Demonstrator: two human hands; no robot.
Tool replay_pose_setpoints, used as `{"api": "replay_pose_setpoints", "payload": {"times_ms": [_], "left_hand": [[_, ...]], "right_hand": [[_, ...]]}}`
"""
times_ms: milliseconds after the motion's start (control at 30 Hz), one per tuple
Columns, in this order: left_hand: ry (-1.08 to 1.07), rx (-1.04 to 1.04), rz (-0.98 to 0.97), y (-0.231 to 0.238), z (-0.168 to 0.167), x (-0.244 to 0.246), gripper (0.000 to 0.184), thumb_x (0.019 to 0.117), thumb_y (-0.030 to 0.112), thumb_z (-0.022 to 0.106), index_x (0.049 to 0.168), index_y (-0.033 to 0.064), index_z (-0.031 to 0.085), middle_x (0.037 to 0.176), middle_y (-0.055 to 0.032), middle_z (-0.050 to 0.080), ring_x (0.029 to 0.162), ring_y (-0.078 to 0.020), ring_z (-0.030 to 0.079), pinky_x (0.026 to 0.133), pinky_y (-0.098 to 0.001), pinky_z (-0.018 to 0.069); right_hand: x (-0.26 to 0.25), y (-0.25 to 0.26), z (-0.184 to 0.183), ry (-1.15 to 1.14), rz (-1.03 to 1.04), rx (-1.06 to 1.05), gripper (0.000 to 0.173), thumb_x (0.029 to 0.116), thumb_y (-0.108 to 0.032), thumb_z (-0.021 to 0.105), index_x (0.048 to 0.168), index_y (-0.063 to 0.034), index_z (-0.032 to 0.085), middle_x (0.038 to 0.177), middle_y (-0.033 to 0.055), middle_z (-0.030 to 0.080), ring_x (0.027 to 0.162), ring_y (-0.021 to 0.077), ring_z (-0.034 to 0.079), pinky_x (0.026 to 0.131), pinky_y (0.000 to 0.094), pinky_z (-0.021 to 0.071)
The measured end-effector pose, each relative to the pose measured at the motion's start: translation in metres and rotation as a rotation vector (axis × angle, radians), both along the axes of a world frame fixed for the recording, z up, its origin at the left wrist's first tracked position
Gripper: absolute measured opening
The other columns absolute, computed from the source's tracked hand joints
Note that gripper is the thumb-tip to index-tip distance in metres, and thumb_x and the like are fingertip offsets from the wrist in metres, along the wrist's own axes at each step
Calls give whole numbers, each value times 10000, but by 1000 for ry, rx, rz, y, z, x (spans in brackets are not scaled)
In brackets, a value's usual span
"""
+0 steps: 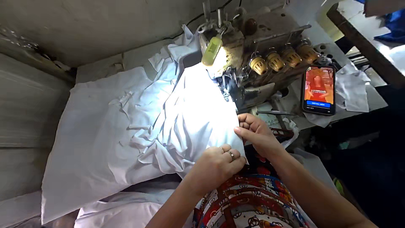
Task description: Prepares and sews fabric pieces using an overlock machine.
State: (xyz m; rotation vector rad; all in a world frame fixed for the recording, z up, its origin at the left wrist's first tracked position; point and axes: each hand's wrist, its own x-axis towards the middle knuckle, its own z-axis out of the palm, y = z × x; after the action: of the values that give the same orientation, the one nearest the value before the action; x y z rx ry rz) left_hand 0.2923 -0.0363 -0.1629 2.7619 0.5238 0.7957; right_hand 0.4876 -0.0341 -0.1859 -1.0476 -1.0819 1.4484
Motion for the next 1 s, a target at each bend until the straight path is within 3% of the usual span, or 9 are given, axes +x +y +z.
{"api": "replay_pose_setpoints", "payload": {"times_ms": [200,300,367,433,500,700,867,967,1000], "left_hand": [[-14,77,47,37,15,5,177,993,73,583,940,88,751,813,-65,720,687,-210,649,601,-308,498],[5,63,162,52,5,9,305,951,343,682,1121,91,710,1042,-89,742,879,-237,722,703,-371,565],[40,40,242,60,-4,9,344,909,285,725,1192,91,700,1203,-91,734,969,-256,738,751,-421,582],[3,86,278,65,-7,8,226,895,124,668,1107,89,739,1149,-94,759,827,-264,743,633,-415,555],[-36,170,265,67,-3,5,167,920,122,594,987,106,747,1045,-75,783,733,-224,729,574,-361,525],[-53,158,176,89,4,-2,223,967,146,563,973,107,783,948,-67,780,707,-195,724,551,-339,541],[15,75,193,126,13,-9,253,911,237,612,1004,87,793,991,-94,764,899,-272,735,758,-504,567],[37,41,284,147,27,-2,296,914,329,577,780,101,709,818,-97,697,839,-291,688,739,-517,516],[56,15,361,148,31,1,293,926,309,587,805,79,721,873,-130,712,909,-317,693,795,-529,524]], "right_hand": [[0,-2,-1,14,-36,8,197,933,-56,663,1095,-94,557,770,-98,698,658,7,665,624,189,566],[0,7,1,-11,-111,49,199,921,-3,660,1057,-105,558,828,-77,714,697,16,680,638,194,578],[1,11,4,-97,-144,121,172,913,-17,678,1035,-86,579,855,-63,704,712,15,674,645,191,578],[3,14,7,-198,-154,221,137,908,-30,677,1017,-64,600,865,-59,697,728,6,673,664,182,582],[6,16,7,-258,-139,316,108,915,-41,679,1013,-45,633,877,-59,702,747,-6,670,689,176,584],[9,32,-1,-555,-173,583,186,988,-84,595,1046,32,729,908,30,739,757,-32,659,698,136,559],[13,34,2,-699,-123,550,275,1038,-144,535,1172,0,726,1010,61,754,771,21,690,695,191,588],[16,31,6,-703,-77,541,277,1045,-163,531,1176,-8,719,994,46,749,756,8,679,679,178,581],[16,30,7,-707,-61,546,275,1046,-168,529,1162,-12,724,963,41,744,745,5,670,674,174,571]]}}
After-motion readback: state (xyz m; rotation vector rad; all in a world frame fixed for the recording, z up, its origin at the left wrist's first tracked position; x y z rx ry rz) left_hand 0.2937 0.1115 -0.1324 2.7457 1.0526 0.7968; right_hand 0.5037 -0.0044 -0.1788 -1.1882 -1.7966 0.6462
